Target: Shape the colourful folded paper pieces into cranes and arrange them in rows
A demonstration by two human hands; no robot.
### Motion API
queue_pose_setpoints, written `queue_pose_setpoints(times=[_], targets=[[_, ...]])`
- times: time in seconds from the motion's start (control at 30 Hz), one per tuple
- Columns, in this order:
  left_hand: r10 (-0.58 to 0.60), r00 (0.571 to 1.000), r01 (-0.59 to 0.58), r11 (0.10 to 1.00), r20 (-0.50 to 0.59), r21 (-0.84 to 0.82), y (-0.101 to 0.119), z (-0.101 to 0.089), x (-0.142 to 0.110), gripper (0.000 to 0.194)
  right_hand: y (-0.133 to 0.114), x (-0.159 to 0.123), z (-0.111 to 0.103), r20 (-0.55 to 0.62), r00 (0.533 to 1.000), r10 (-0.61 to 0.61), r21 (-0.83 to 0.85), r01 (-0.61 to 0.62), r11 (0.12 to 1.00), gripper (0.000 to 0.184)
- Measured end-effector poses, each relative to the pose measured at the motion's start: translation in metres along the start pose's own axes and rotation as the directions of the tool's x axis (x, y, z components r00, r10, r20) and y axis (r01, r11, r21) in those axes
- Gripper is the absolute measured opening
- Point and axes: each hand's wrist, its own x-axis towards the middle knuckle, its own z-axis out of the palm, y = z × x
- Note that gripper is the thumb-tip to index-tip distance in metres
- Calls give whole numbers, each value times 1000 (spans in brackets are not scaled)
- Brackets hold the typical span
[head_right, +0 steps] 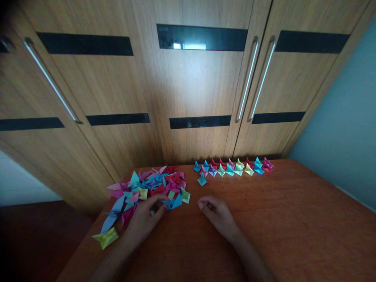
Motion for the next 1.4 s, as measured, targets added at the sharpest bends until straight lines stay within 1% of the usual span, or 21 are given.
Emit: queue_pose_setpoints(times=[0.07, 0.17, 0.23, 0.3, 0.4, 0.47, 0.57, 0.67, 0.73, 0.77, 0.83, 0.87, 0.93, 1.0, 1.07, 1.2, 1.3, 1.4], targets=[[18, 1000, -17, 1000, 26, -22, 4, 9, -3, 17, -7, -3, 10, 40, 999, -15, 63, 13, 998, 27], [68, 994, -65, 997, 81, -42, 10, 22, -8, 17, -11, -5, 21, 85, 993, -81, 72, 75, 995, 25], [95, 990, -87, 993, 107, -73, 12, 29, -11, 19, -10, -4, 24, 78, 990, -114, 56, 110, 992, 24], [82, 992, -70, 991, 100, -115, 13, 34, -13, 21, -8, -2, 23, 62, 991, -120, 57, 116, 992, 24], [20, 997, -3, 978, 78, -208, 12, 39, -14, 18, -6, 0, 16, 83, 992, -95, 121, 85, 989, 27], [5, 993, 28, 958, 117, -286, 12, 40, -14, 15, -5, 1, 11, 113, 991, -65, 184, 44, 982, 29], [34, 978, 45, 928, 204, -370, 13, 40, -16, 14, -8, 0, 6, 139, 990, -12, 257, -24, 966, 32], [83, 969, 8, 930, 232, -367, 17, 41, -16, 14, -9, 0, 4, 126, 992, 30, 277, -65, 959, 34], [133, 966, -60, 950, 223, -307, 22, 43, -11, 14, -5, 1, 1, 75, 996, 57, 271, -75, 960, 34], [161, 963, -103, 960, 215, -260, 25, 45, -8, 14, -1, 3, -2, 28, 997, 69, 264, -74, 962, 35], [221, 955, -196, 971, 198, -140, 34, 51, 4, 14, 12, 7, -11, -102, 991, 90, 235, -64, 970, 38], [250, 947, -242, 968, 201, -65, 38, 55, 11, 14, 19, 9, -16, -175, 979, 100, 207, -62, 976, 40], [296, 920, -336, 933, 256, 131, 48, 67, 28, 15, 35, 12, -27, -308, 944, 115, 132, -78, 988, 41], [300, 893, -406, 858, 335, 314, 57, 83, 45, 16, 47, 14, -37, -395, 911, 123, 49, -113, 992, 39], [276, 886, -426, 802, 372, 418, 63, 99, 60, 18, 54, 15, -42, -430, 895, 120, -10, -138, 990, 37], [227, 905, -394, 766, 359, 508, 66, 124, 79, 22, 53, 14, -42, -433, 896, 97, -97, -153, 984, 30], [192, 920, -365, 740, 343, 565, 64, 132, 89, 24, 49, 15, -39, -425, 902, 76, -180, -167, 969, 26], [164, 931, -338, 724, 326, 602, 61, 136, 96, 24, 48, 15, -37, -419, 904, 85, -198, -183, 963, 26]])
